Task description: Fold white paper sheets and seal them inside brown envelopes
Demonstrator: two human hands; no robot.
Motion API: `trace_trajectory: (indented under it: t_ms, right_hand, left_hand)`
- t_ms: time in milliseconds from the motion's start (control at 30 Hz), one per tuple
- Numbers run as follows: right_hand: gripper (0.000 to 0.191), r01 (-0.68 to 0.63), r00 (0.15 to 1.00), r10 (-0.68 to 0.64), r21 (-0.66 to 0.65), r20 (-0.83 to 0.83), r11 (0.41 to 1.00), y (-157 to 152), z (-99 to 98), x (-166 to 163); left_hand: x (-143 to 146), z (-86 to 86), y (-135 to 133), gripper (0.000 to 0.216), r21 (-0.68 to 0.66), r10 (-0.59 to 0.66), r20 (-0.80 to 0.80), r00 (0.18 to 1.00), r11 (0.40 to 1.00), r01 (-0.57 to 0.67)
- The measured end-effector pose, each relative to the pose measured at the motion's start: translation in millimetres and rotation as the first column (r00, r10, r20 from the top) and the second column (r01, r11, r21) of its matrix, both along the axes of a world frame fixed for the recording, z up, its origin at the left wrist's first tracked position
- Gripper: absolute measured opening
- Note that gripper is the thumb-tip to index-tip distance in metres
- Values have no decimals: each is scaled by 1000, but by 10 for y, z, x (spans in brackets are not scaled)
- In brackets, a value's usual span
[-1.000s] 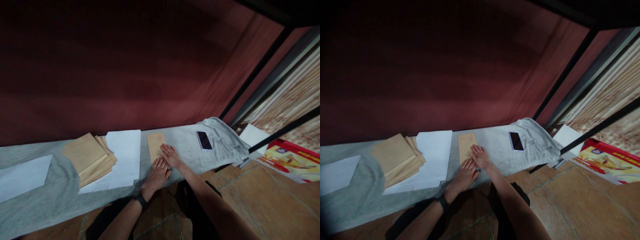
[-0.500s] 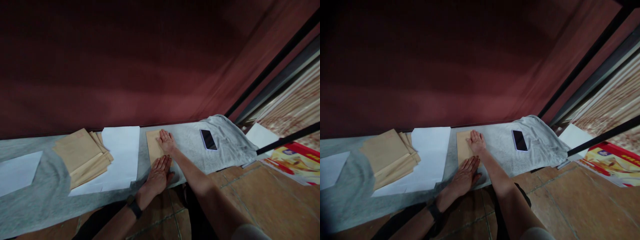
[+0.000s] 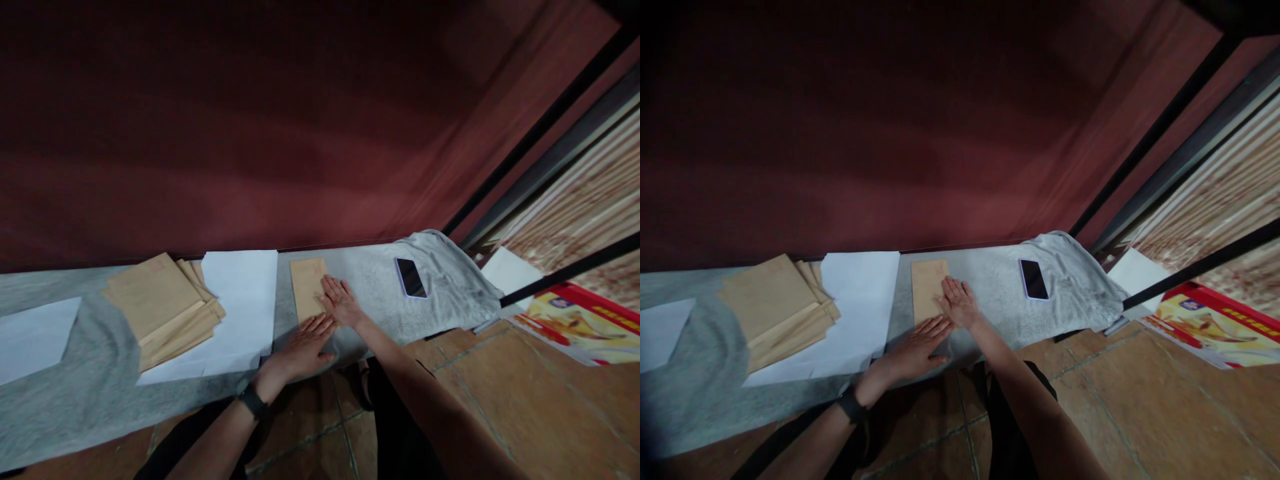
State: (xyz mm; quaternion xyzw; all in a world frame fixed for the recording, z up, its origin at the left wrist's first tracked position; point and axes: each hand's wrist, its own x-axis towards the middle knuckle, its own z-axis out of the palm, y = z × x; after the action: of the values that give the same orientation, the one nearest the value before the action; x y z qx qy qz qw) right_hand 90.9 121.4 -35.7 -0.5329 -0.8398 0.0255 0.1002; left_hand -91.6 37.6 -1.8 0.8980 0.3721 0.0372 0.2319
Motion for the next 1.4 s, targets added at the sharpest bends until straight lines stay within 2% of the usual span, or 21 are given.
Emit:
trace_trajectory:
  t_ms: [133,233,367,467,600,767,900,1133,1400]
  right_hand:
    - [59,-40,998,43,-67,40,997,-230,38,109]
    - [58,-70,997,74,-108,31,992,-408,89,179]
    - [59,-110,994,112,-149,10,983,-620,157,279]
    - [60,-135,991,136,-154,-4,979,-748,174,348]
    - [59,-159,987,155,-134,-39,978,-892,160,410]
    - [59,-169,983,157,-144,-92,975,-1000,175,454]
    - [56,-179,972,151,-154,-179,972,-993,193,472]
    - [37,-135,903,90,-80,-420,988,-883,183,438]
    - [21,-64,911,24,-85,-411,994,-783,248,362]
  left_hand:
    - [-94,3,78,68,-45,-78,63,995,996,81]
    - [-141,30,130,60,-103,-91,139,986,989,105]
    - [-173,76,192,45,-167,-65,302,951,979,120]
    - [-193,94,212,39,-213,13,393,919,974,77]
    - [-217,101,191,40,-169,97,352,931,985,-38]
    - [-214,69,154,48,-24,94,290,952,996,-91]
    - [-170,52,141,45,44,114,253,961,991,-129]
    - [-114,75,136,36,91,193,213,958,972,-216]
    - [-86,65,145,25,93,250,237,939,956,-278]
